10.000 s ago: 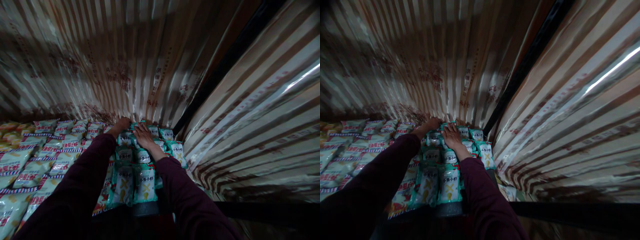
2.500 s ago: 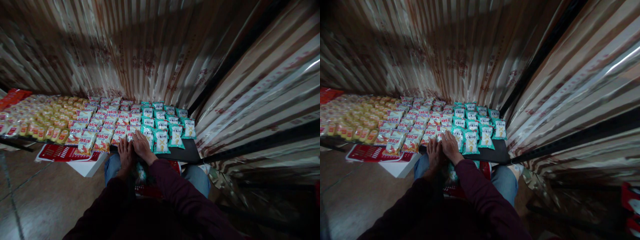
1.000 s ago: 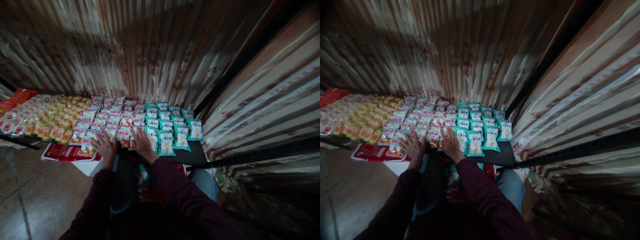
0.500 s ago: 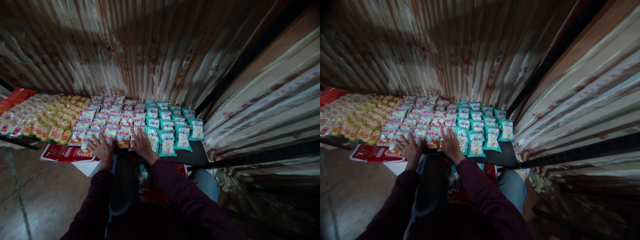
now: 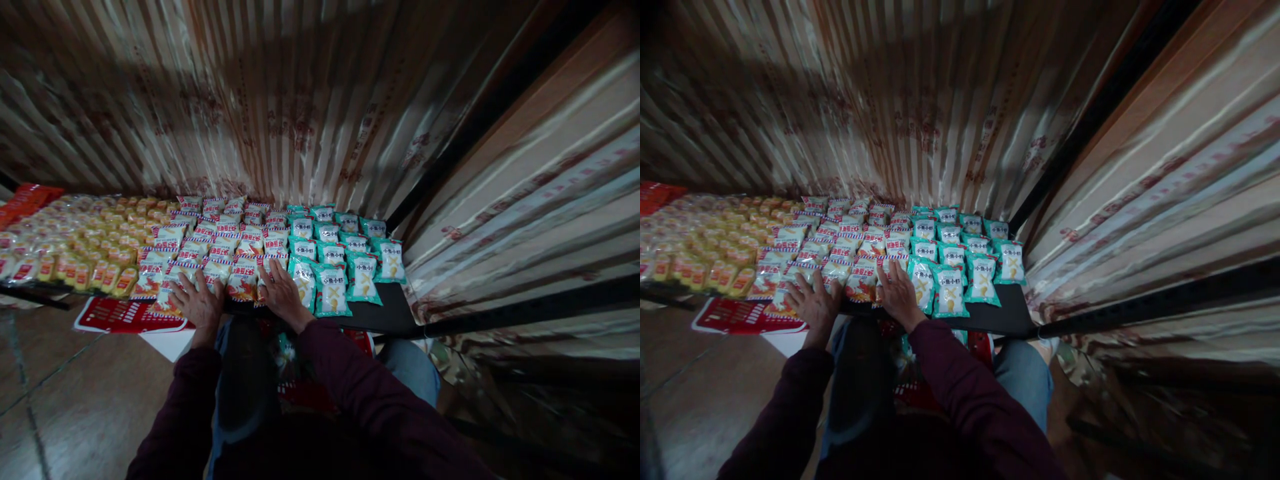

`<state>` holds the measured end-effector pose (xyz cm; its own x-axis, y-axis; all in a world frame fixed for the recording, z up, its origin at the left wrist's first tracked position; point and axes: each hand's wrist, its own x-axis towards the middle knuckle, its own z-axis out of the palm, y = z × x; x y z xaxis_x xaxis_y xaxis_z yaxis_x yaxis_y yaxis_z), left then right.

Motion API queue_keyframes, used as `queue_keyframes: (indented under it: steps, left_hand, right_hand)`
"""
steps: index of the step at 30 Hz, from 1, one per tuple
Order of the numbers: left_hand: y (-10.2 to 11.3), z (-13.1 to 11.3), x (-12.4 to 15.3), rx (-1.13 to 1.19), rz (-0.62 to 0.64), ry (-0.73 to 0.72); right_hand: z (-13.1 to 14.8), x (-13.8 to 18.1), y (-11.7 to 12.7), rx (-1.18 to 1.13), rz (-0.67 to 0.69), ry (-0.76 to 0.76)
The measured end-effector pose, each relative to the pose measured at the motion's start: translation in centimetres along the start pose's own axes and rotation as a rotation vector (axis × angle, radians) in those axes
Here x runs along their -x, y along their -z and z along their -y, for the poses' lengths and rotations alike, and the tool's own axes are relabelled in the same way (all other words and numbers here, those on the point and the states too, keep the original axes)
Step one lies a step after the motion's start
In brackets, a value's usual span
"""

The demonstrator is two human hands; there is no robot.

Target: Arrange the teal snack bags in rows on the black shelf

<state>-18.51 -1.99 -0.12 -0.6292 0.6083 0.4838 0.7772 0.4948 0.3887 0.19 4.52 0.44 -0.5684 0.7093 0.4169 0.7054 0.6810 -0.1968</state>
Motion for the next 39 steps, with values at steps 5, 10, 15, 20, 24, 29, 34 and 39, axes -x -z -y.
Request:
queue_keyframes:
  steps: [5, 10, 15, 20, 24, 29, 34, 39]
  left_hand:
    - [-0.1, 0.2, 0.0, 0.018, -0.009, -0.006]
    - [-0.1, 0.2, 0.0, 0.019, -0.026, -0.026]
    - [0.3, -0.1, 0.0, 0.027, -0.047, -0.062]
    - [0.5, -1.1, -0.1, 0.054, -0.058, -0.113]
    - [0.3, -3.3, 0.0, 0.108, -0.037, -0.182]
    - [-1.1, -7.4, 0.4, 0.176, 0.115, -0.373]
    - [-2.8, -9.6, -0.3, 0.146, 0.203, -0.458]
    - [-3.3, -9.5, -1.5, 0.088, 0.226, -0.483]
  right_hand:
    - [0.0, -0.1, -0.3, -0.014, -0.007, -0.005]
    - [0.0, -0.2, -0.4, -0.037, 0.004, -0.009]
    - [0.2, -0.3, 0.2, -0.058, -0.001, -0.011]
    - [-0.3, -1.2, 1.1, -0.073, -0.007, -0.02]
    - [-1.0, -2.7, 1.7, -0.062, 0.011, -0.08]
    - [-1.6, -4.9, 2.3, -0.038, 0.071, -0.125]
    - [-2.2, -6.6, 2.6, -0.012, 0.181, -0.183]
    - [-2.2, -7.5, 2.1, -0.003, 0.219, -0.199]
